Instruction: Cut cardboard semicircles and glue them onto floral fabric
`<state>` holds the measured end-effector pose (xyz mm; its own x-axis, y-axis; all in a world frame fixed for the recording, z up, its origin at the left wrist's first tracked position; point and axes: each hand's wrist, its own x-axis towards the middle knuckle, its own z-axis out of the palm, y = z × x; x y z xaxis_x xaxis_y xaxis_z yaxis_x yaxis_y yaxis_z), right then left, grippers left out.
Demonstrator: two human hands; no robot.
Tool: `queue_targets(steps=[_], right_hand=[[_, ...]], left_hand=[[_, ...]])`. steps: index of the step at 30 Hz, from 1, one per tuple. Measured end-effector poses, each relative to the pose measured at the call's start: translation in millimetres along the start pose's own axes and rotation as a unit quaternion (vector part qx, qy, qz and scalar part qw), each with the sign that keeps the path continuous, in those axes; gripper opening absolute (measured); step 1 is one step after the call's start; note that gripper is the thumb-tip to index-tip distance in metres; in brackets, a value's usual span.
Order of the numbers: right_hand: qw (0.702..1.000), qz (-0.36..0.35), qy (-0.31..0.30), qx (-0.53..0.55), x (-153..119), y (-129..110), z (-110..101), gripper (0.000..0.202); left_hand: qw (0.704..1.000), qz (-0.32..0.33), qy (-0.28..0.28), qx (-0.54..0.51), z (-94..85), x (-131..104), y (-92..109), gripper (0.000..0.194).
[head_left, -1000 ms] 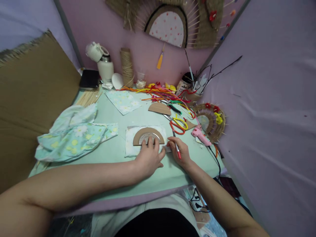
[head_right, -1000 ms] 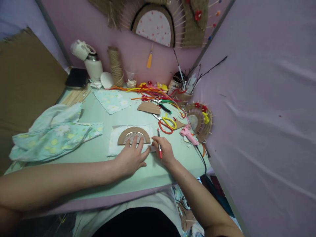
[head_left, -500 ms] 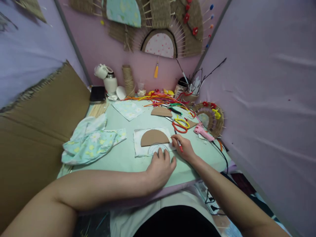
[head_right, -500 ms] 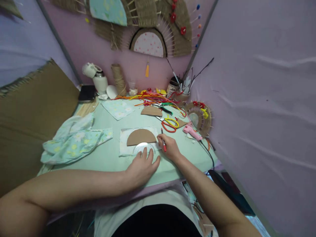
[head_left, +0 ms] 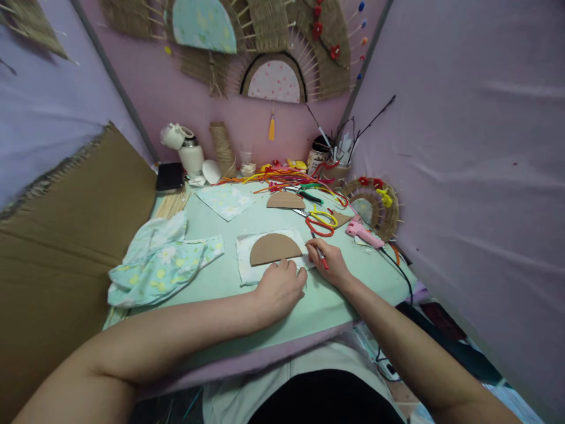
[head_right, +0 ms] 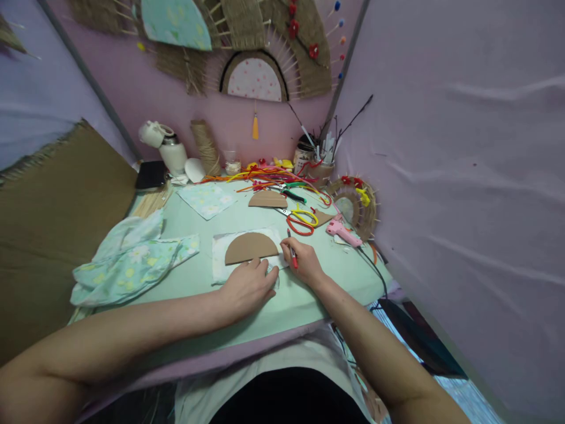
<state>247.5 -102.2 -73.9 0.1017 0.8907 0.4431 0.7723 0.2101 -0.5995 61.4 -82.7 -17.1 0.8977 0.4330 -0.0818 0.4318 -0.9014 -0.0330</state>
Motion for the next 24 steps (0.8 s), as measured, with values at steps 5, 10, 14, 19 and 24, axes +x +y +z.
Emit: queue_targets(steps=[5,10,14,19,24], right_hand=[[1.000,0.004,0.003,0.003,0.6,-3.0,-2.2,0.018],[1.000,0.003,0.001,0.007,1.4,-4.0,-2.4,0.019],[1.000,0.004,-0.001,0.004,1.5,-4.1,-2.5,0.019],[1.000,0.010,-0.004,0.002,1.4,-4.0,-2.8,0.019],[1.000,0.007,-0.011,0.005,1.8,-2.7,-2.8,0.020]], left_hand=[[1.000,0.006,-0.010,-0.008,-1.8,4.4,-5.1,0.030],[1.000,0.025,-0.014,-0.001,-0.6,6.4,-6.8,0.028],[1.000,0.016,-0.023,-0.006,-1.4,5.7,-7.3,0.027],[0.999,0.012,-0.039,-0.012,-7.2,3.0,-8.0,0.031],[0.997,-0.010,-0.075,-0.024,-13.5,3.5,-13.5,0.026]])
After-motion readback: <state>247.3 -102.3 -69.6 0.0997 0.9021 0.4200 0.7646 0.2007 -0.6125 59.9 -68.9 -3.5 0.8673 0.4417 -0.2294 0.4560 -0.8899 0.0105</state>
